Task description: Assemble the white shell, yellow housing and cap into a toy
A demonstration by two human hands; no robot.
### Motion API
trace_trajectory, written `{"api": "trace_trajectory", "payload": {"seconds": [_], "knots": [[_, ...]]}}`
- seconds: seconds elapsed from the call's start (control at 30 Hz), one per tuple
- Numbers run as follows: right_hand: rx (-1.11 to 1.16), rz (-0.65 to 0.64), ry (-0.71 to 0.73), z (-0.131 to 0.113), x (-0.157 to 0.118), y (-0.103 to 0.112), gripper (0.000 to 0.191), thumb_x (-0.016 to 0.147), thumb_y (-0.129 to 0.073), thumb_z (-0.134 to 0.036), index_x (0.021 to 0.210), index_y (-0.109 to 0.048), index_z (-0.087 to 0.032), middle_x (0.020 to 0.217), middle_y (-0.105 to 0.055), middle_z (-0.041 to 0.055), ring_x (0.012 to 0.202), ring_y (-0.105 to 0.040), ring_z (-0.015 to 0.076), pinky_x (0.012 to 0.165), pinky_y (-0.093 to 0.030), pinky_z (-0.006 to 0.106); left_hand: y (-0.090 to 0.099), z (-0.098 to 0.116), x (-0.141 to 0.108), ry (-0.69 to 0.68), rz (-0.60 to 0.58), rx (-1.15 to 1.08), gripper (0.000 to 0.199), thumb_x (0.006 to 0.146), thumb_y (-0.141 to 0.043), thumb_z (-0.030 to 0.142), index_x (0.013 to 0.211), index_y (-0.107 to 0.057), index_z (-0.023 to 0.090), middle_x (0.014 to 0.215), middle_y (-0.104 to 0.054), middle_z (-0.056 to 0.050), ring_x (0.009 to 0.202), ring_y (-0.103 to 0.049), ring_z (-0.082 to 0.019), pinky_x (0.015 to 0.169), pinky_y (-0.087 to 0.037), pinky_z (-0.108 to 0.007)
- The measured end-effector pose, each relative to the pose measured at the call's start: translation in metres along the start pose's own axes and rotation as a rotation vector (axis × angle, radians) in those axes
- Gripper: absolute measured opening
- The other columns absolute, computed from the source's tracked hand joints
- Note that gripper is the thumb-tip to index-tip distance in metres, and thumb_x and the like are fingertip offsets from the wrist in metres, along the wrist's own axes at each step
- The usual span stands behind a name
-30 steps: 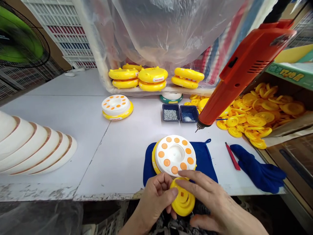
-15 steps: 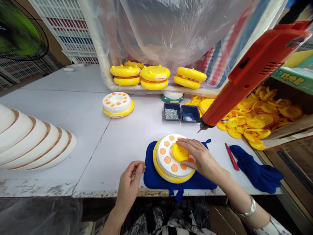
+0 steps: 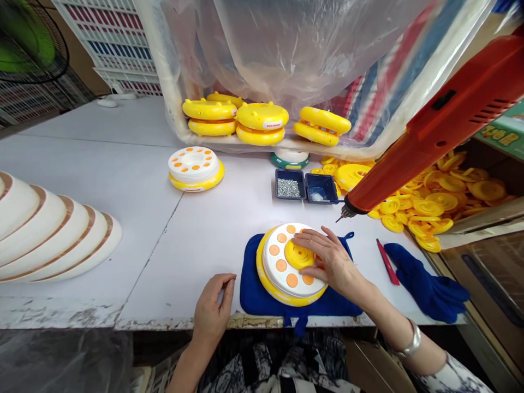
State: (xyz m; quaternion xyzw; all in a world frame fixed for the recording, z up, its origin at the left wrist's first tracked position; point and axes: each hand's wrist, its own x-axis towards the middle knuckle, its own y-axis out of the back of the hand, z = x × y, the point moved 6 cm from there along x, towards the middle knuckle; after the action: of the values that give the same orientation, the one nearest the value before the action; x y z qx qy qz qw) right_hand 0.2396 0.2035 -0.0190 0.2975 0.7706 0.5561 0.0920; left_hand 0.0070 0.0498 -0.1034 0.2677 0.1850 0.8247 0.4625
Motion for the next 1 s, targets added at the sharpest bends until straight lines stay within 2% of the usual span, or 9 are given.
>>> {"api": "trace_trajectory", "payload": {"seconds": [0.13, 0.27, 0.4, 0.57, 0.63, 0.73, 0.83, 1.0], "knots": [[-0.035, 0.039, -0.038, -0.005, -0.002, 0.002, 0.053, 0.086, -0.073, -0.037, 0.134, -0.055, -0.023, 0.136, -0.062, 0.0119, 0.137, -0.047, 0.0340, 0.115, -0.025, 0.065, 0.000, 0.001, 0.000, -0.032, 0.012, 0.025, 0.019, 0.094, -0.052, 0.033, 0.094, -0.066, 0.020, 0.090, -0.071, -0.005, 0.086, -0.068, -0.020, 0.081, -0.055, -0.031], [0.029, 0.058, 0.033, -0.006, -0.003, 0.017, 0.060, 0.088, -0.068, -0.044, 0.142, -0.049, -0.023, 0.144, -0.054, 0.0138, 0.140, -0.042, 0.0340, 0.112, -0.036, 0.060, -0.001, 0.002, -0.001, -0.049, 0.012, 0.039, 0.020, 0.094, -0.051, 0.033, 0.094, -0.066, 0.021, 0.090, -0.071, -0.005, 0.086, -0.068, -0.020, 0.079, -0.055, -0.032], [0.099, 0.019, 0.156, -0.004, 0.001, 0.030, 0.050, 0.094, -0.062, -0.038, 0.142, -0.051, -0.026, 0.146, -0.053, 0.0114, 0.140, -0.042, 0.0301, 0.111, -0.042, 0.052, -0.002, 0.002, -0.001, -0.062, 0.018, 0.047, 0.019, 0.095, -0.051, 0.032, 0.094, -0.066, 0.021, 0.090, -0.071, -0.005, 0.085, -0.068, -0.020, 0.079, -0.055, -0.031], [0.174, -0.086, 0.259, -0.003, 0.011, 0.021, 0.042, 0.096, -0.059, -0.035, 0.136, -0.056, -0.023, 0.140, -0.059, 0.0108, 0.141, -0.043, 0.0264, 0.112, -0.042, 0.047, -0.001, 0.004, -0.003, -0.080, 0.019, 0.055, 0.016, 0.096, -0.051, 0.028, 0.095, -0.065, 0.020, 0.090, -0.070, -0.004, 0.085, -0.067, -0.019, 0.080, -0.055, -0.030], [0.204, -0.083, 0.276, 0.000, 0.013, 0.015, 0.041, 0.096, -0.058, -0.036, 0.134, -0.058, -0.022, 0.138, -0.060, 0.0115, 0.140, -0.043, 0.0266, 0.112, -0.043, 0.046, 0.000, 0.005, -0.004, -0.084, 0.013, 0.058, 0.015, 0.096, -0.051, 0.027, 0.096, -0.065, 0.020, 0.091, -0.070, -0.004, 0.086, -0.067, -0.019, 0.080, -0.054, -0.030], [0.261, -0.034, 0.299, 0.004, 0.013, 0.011, 0.040, 0.096, -0.058, -0.039, 0.132, -0.059, -0.021, 0.134, -0.062, 0.0134, 0.132, -0.052, 0.0266, 0.108, -0.045, 0.046, 0.000, 0.005, -0.005, -0.083, 0.005, 0.061, 0.014, 0.096, -0.051, 0.025, 0.097, -0.064, 0.021, 0.092, -0.069, -0.004, 0.087, -0.066, -0.018, 0.079, -0.053, -0.029], [0.244, -0.016, 0.260, 0.006, 0.009, 0.006, 0.037, 0.097, -0.057, -0.039, 0.130, -0.059, -0.022, 0.131, -0.064, 0.0130, 0.126, -0.057, 0.0258, 0.110, -0.042, 0.049, -0.001, 0.005, -0.006, -0.080, 0.000, 0.072, 0.013, 0.096, -0.052, 0.023, 0.099, -0.064, 0.021, 0.093, -0.068, -0.004, 0.088, -0.066, -0.018, 0.079, -0.053, -0.028], [0.152, -0.039, 0.096, 0.006, 0.003, -0.003, 0.039, 0.095, -0.058, -0.045, 0.129, -0.057, -0.026, 0.132, -0.064, 0.0110, 0.127, -0.056, 0.0274, 0.116, -0.026, 0.056, -0.001, 0.006, -0.006, -0.084, 0.012, 0.102, 0.012, 0.096, -0.053, 0.023, 0.100, -0.064, 0.021, 0.093, -0.068, -0.005, 0.088, -0.065, -0.019, 0.081, -0.053, -0.029]]}}
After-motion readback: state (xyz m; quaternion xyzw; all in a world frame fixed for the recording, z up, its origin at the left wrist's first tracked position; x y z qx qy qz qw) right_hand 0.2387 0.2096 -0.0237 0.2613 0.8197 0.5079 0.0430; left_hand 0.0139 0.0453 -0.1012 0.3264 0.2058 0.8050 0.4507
